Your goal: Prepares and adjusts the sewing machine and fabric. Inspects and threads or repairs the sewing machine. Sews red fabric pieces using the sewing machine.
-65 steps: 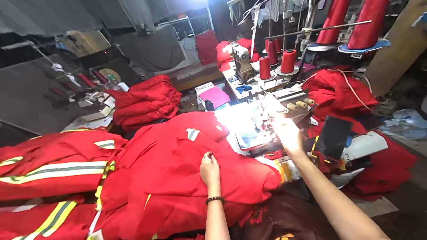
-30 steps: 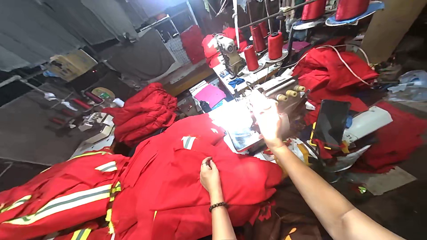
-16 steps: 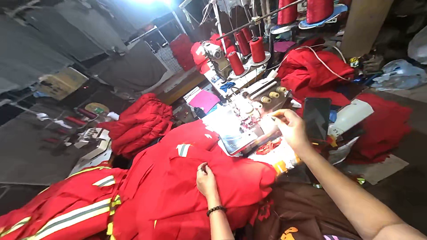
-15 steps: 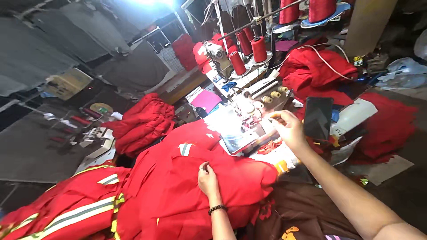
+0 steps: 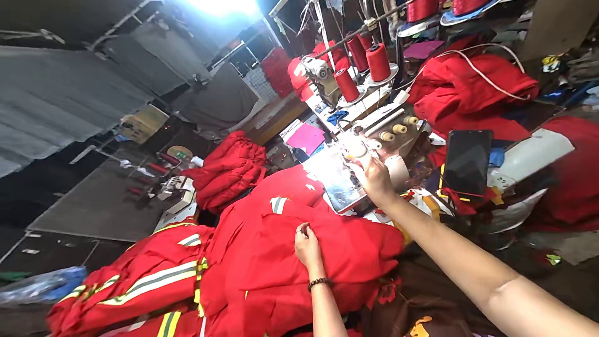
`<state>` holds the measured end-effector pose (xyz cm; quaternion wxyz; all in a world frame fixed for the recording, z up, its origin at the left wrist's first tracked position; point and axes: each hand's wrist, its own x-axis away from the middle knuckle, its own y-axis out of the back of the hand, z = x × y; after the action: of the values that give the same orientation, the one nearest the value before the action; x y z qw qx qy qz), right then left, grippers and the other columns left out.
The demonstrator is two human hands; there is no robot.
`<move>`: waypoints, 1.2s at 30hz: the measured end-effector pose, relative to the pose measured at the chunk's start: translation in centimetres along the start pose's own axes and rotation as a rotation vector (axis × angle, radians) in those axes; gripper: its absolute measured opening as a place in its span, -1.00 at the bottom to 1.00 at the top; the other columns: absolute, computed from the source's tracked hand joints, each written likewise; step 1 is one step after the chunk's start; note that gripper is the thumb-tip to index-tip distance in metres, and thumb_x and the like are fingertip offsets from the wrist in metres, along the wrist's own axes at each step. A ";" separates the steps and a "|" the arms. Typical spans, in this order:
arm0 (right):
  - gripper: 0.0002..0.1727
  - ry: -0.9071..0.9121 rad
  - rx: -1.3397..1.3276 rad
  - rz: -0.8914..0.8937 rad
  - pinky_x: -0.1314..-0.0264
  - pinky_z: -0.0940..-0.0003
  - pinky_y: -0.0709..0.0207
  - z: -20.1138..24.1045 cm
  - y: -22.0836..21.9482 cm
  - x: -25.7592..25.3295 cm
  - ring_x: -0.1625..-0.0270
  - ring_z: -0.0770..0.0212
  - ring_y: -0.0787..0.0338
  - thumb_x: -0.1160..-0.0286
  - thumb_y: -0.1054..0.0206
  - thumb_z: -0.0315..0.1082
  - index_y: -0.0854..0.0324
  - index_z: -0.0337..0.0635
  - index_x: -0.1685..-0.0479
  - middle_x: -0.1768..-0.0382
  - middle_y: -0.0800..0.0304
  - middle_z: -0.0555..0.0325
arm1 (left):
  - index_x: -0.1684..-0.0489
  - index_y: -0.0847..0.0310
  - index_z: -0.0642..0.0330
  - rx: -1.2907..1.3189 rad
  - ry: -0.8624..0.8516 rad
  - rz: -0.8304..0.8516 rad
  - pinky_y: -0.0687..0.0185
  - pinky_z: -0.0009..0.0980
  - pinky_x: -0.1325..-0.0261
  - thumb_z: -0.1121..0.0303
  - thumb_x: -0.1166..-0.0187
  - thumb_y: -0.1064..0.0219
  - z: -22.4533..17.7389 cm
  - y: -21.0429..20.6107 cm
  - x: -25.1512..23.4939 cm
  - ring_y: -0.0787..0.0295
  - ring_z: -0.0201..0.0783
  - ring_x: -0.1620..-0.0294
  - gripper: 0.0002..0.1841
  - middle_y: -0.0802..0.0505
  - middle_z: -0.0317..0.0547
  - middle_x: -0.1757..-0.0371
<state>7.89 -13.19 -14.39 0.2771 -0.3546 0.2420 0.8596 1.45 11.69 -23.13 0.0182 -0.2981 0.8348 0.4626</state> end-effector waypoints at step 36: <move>-0.73 -0.463 0.336 0.392 -0.34 -0.34 -0.49 -9.7 12.2 -8.5 -0.25 -0.32 -0.74 -0.60 -0.40 -0.29 -0.76 -0.40 0.07 -0.06 -0.78 -0.33 | -0.13 -0.81 0.16 0.033 0.006 -0.021 -0.59 0.29 -0.19 0.34 -0.73 -0.22 0.0 0.2 0.1 -0.85 0.12 -0.14 -0.75 -0.92 0.08 -0.03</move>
<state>9.62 -30.57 -11.53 0.2087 -0.0466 0.3744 0.9023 1.30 11.69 -23.03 0.0257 -0.3077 0.8393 0.4475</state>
